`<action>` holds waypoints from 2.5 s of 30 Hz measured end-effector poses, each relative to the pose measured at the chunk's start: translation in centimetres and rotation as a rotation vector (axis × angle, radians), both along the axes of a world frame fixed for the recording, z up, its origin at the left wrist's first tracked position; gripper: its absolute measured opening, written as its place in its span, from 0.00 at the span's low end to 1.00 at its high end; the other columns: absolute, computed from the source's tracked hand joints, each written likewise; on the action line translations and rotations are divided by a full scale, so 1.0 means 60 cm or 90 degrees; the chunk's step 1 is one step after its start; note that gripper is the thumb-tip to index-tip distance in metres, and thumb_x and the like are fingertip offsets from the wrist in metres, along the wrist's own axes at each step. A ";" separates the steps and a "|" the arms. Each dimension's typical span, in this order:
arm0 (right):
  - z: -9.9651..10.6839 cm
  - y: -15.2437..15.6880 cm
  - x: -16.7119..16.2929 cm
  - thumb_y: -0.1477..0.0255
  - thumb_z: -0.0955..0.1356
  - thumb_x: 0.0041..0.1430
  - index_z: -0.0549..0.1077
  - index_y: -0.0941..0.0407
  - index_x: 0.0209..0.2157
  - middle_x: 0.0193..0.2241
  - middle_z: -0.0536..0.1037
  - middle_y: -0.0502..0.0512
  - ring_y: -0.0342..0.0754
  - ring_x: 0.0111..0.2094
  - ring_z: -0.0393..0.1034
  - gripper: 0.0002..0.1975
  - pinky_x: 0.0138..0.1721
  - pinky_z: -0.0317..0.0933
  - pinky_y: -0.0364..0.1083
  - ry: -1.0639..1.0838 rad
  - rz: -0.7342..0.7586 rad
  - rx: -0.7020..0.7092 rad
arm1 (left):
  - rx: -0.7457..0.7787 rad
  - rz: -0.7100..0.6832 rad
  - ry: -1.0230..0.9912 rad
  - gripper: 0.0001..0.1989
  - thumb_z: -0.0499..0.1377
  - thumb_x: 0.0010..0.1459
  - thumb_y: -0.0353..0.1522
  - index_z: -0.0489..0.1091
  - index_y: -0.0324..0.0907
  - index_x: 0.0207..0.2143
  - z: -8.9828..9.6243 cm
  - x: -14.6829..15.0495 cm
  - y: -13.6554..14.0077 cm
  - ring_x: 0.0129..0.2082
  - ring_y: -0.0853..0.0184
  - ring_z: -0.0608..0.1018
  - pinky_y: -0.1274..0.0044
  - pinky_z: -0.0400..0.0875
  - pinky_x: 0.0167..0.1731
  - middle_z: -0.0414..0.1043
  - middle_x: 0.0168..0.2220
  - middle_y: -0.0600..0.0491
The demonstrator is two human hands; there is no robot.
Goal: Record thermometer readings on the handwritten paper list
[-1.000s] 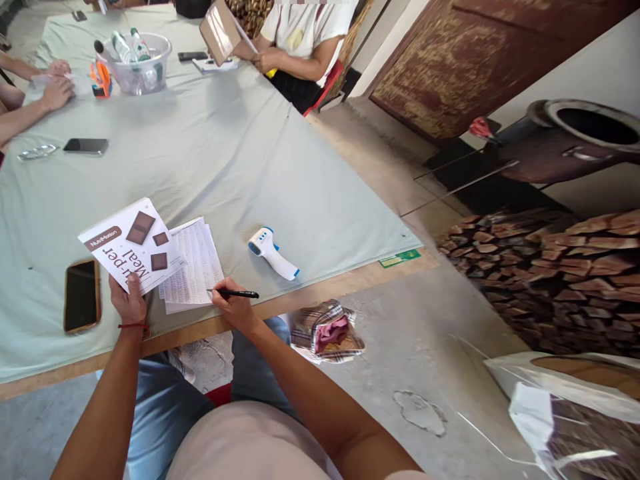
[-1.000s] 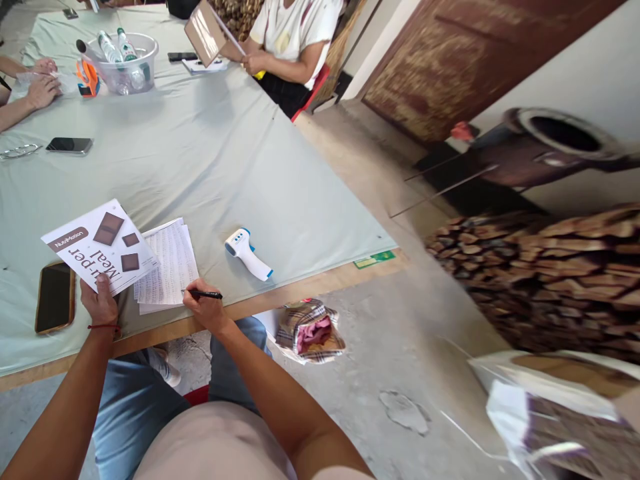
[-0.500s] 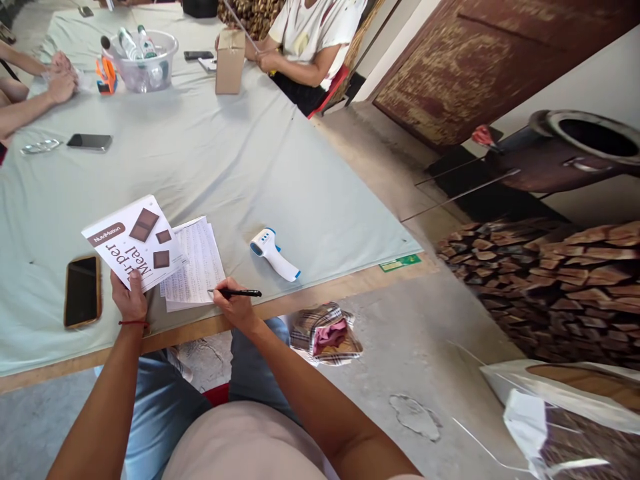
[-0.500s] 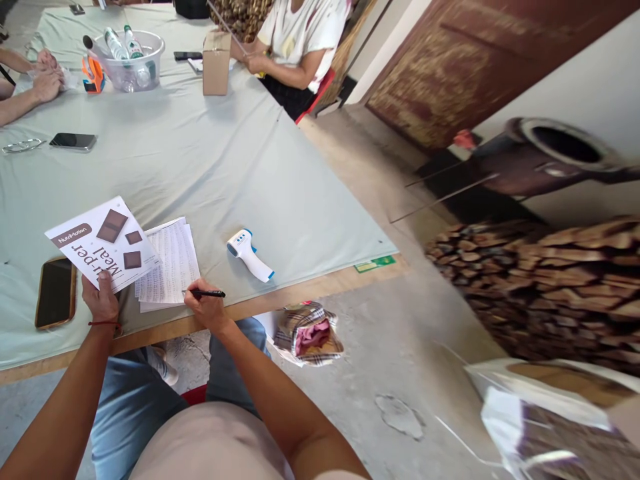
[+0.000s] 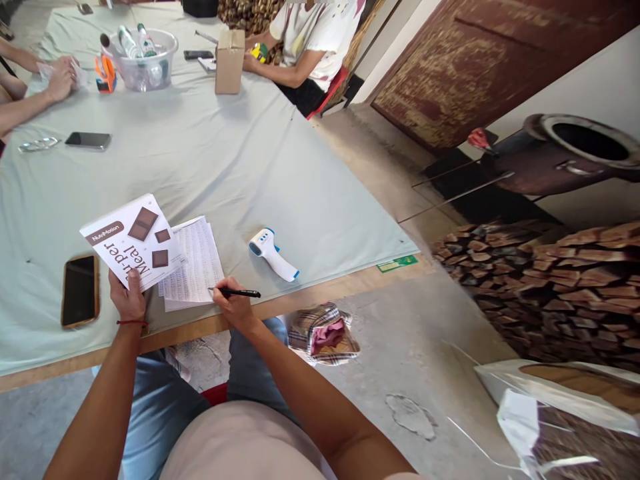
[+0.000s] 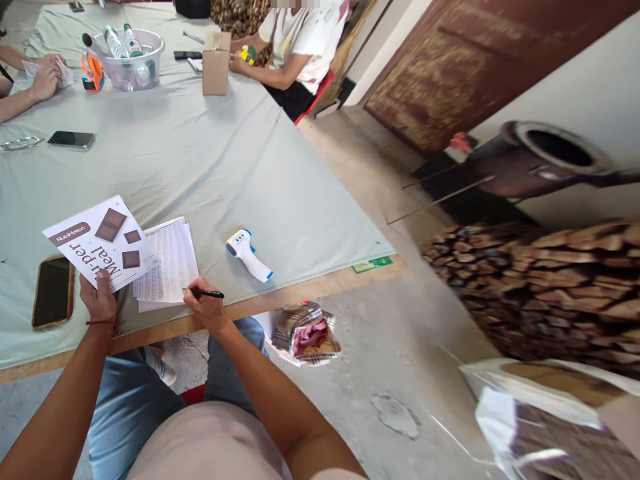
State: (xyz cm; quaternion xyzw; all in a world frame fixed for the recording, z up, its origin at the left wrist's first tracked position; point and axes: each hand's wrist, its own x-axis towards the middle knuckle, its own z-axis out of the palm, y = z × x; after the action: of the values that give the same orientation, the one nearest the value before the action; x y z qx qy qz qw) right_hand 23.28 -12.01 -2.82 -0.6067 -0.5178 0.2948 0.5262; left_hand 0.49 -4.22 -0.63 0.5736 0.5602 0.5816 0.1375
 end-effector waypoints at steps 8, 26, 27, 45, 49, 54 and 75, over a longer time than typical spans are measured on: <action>0.004 -0.001 0.002 0.66 0.63 0.53 0.65 0.52 0.24 0.20 0.67 0.47 0.44 0.23 0.61 0.07 0.29 0.59 0.44 -0.009 0.005 0.007 | -0.012 0.004 -0.003 0.29 0.56 0.62 0.49 0.68 0.36 0.54 -0.001 -0.001 0.000 0.49 0.56 0.77 0.66 0.71 0.50 0.75 0.49 0.39; 0.007 -0.002 0.002 0.64 0.63 0.51 0.64 0.51 0.24 0.19 0.67 0.46 0.45 0.23 0.61 0.07 0.29 0.60 0.45 0.016 -0.021 -0.022 | -0.018 0.013 -0.008 0.30 0.55 0.61 0.51 0.68 0.37 0.53 0.007 0.004 -0.001 0.49 0.56 0.77 0.66 0.70 0.50 0.75 0.49 0.40; 0.008 -0.002 0.002 0.64 0.63 0.52 0.64 0.51 0.24 0.19 0.67 0.46 0.45 0.23 0.61 0.07 0.29 0.60 0.45 0.016 -0.021 -0.022 | -0.018 0.014 -0.008 0.30 0.56 0.61 0.52 0.68 0.37 0.53 0.007 0.004 -0.001 0.49 0.56 0.77 0.66 0.70 0.50 0.75 0.49 0.40; 0.007 -0.002 0.003 0.64 0.63 0.51 0.63 0.51 0.24 0.19 0.66 0.46 0.45 0.23 0.60 0.07 0.29 0.60 0.45 0.014 -0.011 -0.013 | -0.015 0.013 0.010 0.29 0.55 0.62 0.51 0.69 0.37 0.53 0.010 0.005 -0.003 0.49 0.56 0.77 0.66 0.70 0.50 0.75 0.49 0.40; 0.004 -0.003 0.003 0.64 0.63 0.51 0.64 0.52 0.24 0.19 0.67 0.46 0.45 0.23 0.60 0.07 0.29 0.59 0.45 0.026 -0.034 -0.018 | -0.016 0.017 0.006 0.29 0.55 0.62 0.51 0.68 0.37 0.54 0.008 0.004 -0.002 0.49 0.56 0.77 0.67 0.71 0.50 0.75 0.49 0.40; 0.003 -0.002 0.004 0.64 0.63 0.51 0.64 0.51 0.24 0.19 0.66 0.46 0.45 0.23 0.60 0.07 0.29 0.58 0.45 0.008 -0.031 -0.025 | -0.017 0.019 0.005 0.30 0.55 0.61 0.51 0.68 0.37 0.54 0.008 0.004 -0.002 0.49 0.56 0.77 0.66 0.70 0.50 0.75 0.50 0.39; 0.007 0.066 0.101 0.81 0.59 0.60 0.74 0.53 0.53 0.41 0.75 0.60 0.54 0.43 0.67 0.23 0.49 0.62 0.51 -0.470 0.064 0.036 | -0.024 0.026 -0.011 0.31 0.55 0.60 0.52 0.68 0.37 0.53 0.008 0.005 -0.003 0.48 0.56 0.77 0.67 0.71 0.49 0.75 0.49 0.40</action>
State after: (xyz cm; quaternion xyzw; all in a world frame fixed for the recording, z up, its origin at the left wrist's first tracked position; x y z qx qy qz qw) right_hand 29.37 -8.03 -2.40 -0.6314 -0.7095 0.0674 0.3056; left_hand 0.77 -4.39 -0.12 0.5544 0.5818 0.5782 0.1411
